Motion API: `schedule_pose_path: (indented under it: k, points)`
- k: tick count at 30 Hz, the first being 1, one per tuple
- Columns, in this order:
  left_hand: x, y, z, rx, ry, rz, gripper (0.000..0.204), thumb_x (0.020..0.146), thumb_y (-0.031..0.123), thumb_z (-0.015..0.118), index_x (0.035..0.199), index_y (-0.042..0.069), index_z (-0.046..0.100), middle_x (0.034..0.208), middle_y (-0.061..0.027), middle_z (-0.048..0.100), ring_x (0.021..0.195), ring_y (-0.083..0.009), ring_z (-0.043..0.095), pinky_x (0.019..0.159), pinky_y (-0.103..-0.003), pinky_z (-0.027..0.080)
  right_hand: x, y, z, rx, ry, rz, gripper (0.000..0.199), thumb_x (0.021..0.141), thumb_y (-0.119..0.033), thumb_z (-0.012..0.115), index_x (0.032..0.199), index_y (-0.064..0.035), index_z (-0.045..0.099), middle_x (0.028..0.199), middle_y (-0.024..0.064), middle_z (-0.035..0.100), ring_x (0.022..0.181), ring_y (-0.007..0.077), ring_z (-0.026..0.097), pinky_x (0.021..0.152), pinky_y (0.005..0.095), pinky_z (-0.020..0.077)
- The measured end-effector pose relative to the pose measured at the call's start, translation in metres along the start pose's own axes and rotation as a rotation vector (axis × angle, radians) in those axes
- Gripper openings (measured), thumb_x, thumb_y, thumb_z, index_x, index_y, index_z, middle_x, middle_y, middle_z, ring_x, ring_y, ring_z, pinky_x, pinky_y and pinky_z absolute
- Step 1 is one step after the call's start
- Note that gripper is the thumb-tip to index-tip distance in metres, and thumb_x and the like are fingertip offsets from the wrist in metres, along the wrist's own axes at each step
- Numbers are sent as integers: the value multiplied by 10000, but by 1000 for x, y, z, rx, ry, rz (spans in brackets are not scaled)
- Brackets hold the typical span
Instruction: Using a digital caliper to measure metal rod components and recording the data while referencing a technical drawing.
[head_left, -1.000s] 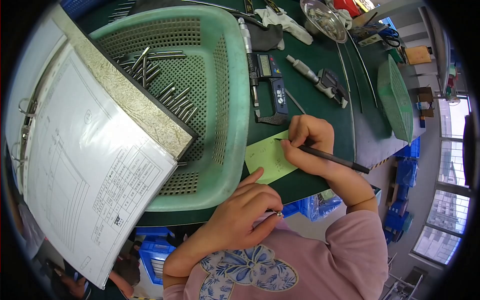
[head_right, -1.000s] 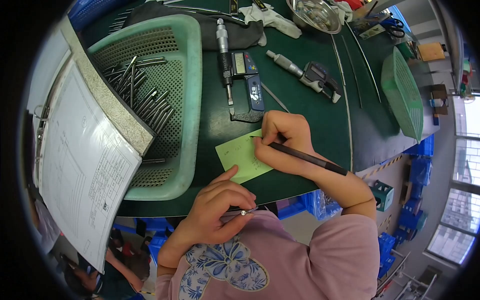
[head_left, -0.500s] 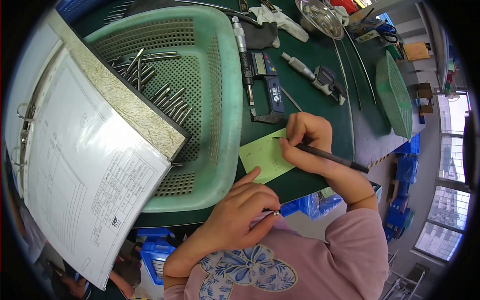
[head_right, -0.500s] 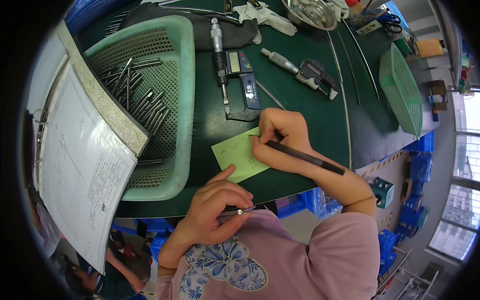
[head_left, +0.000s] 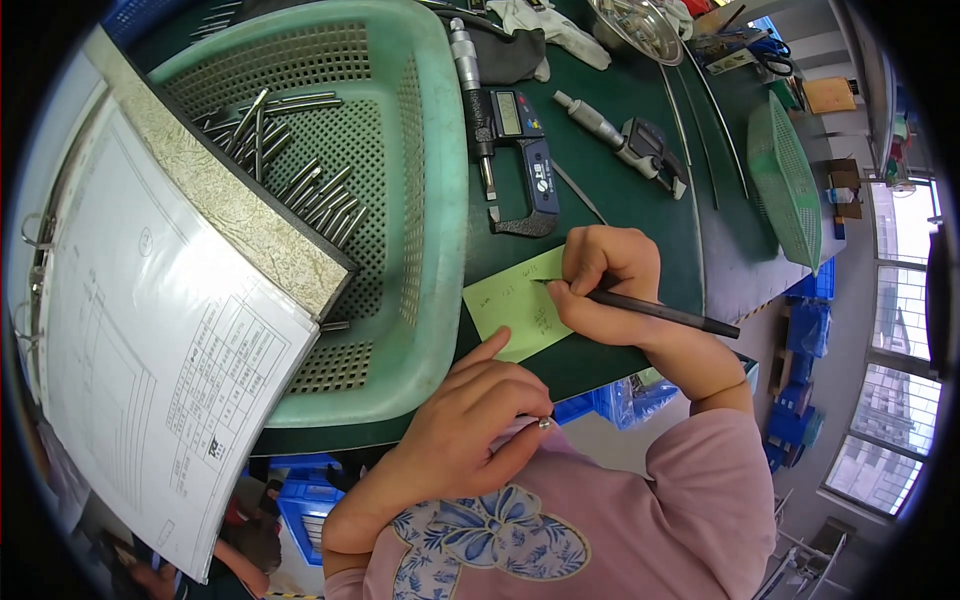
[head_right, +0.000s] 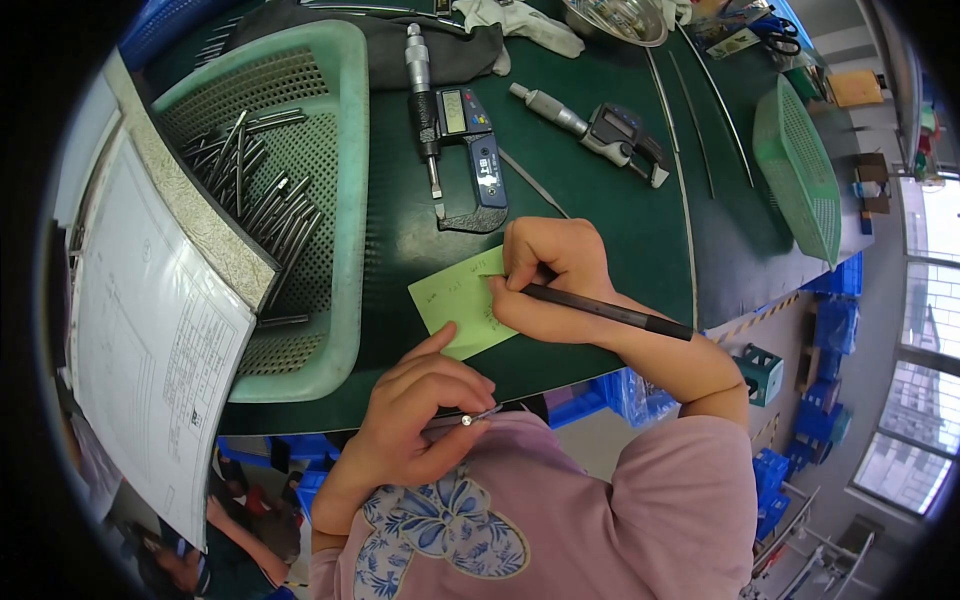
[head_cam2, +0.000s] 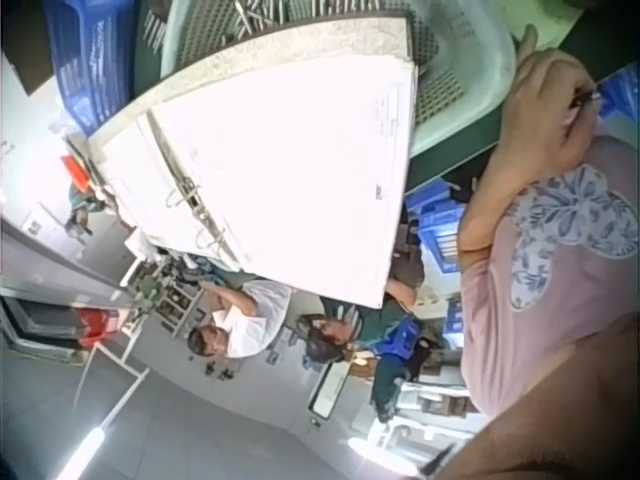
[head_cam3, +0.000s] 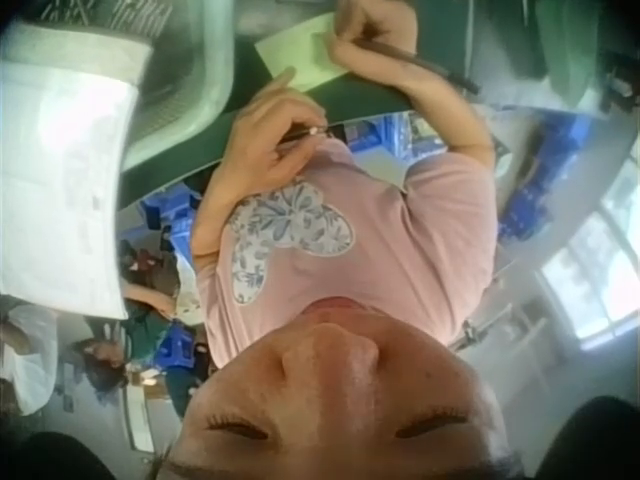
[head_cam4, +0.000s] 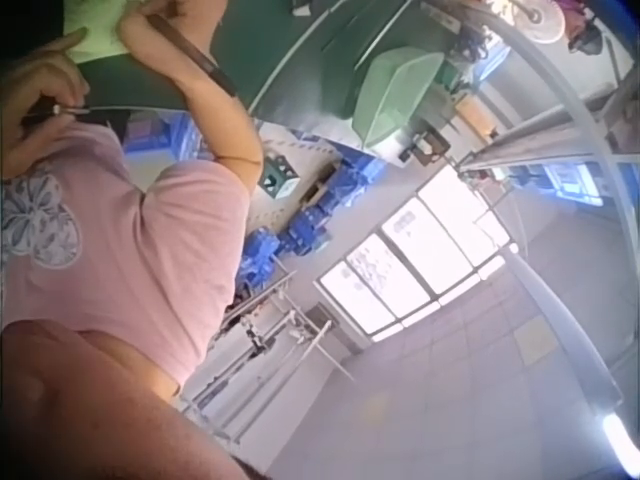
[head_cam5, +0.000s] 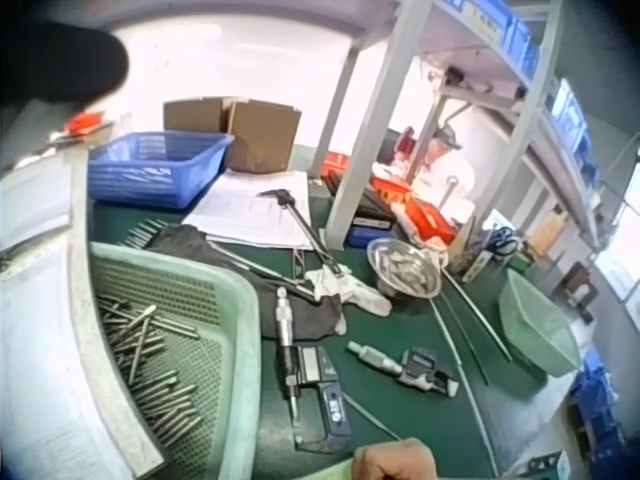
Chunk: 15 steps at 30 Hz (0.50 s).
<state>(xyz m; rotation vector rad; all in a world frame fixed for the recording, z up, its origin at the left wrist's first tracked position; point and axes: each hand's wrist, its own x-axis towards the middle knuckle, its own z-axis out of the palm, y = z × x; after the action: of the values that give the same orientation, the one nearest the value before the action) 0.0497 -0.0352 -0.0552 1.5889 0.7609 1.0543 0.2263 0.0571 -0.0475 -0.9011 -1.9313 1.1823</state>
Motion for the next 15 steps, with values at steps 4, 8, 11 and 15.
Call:
schedule_pose_path:
  k: [4, 8, 11, 15]
  points:
    - [0, -1, 0, -1, 0, 3, 170, 666, 8, 592, 798, 59, 498, 740, -50, 550, 719, -204, 560, 946, -467, 308, 0, 5, 0, -20, -3, -46, 256, 595, 80, 566, 541, -60, 359, 483, 27, 403, 413, 92, 346, 389, 222, 234]
    - [0, 0, 0, -3, 1, 2, 172, 662, 2, 595, 794, 58, 499, 740, -48, 550, 714, -200, 560, 946, -466, 310, -1, 2, 0, -49, -31, -11, 255, 596, 81, 565, 540, -60, 359, 481, 27, 400, 415, 94, 346, 390, 223, 234]
    - [0, 0, 0, -4, -1, 0, 173, 660, 0, 596, 791, 58, 500, 739, -47, 551, 710, -199, 561, 946, -465, 311, -1, 2, 0, -26, -16, 3, 254, 594, 82, 563, 539, -60, 360, 479, 26, 398, 415, 95, 344, 389, 225, 232]
    - [0, 1, -1, -2, 3, 1, 170, 661, 2, 598, 789, 58, 501, 737, -46, 552, 709, -197, 562, 944, -465, 315, 0, 2, 2, -28, 26, -34, 254, 592, 82, 559, 537, -61, 357, 476, 26, 394, 414, 98, 341, 388, 225, 229]
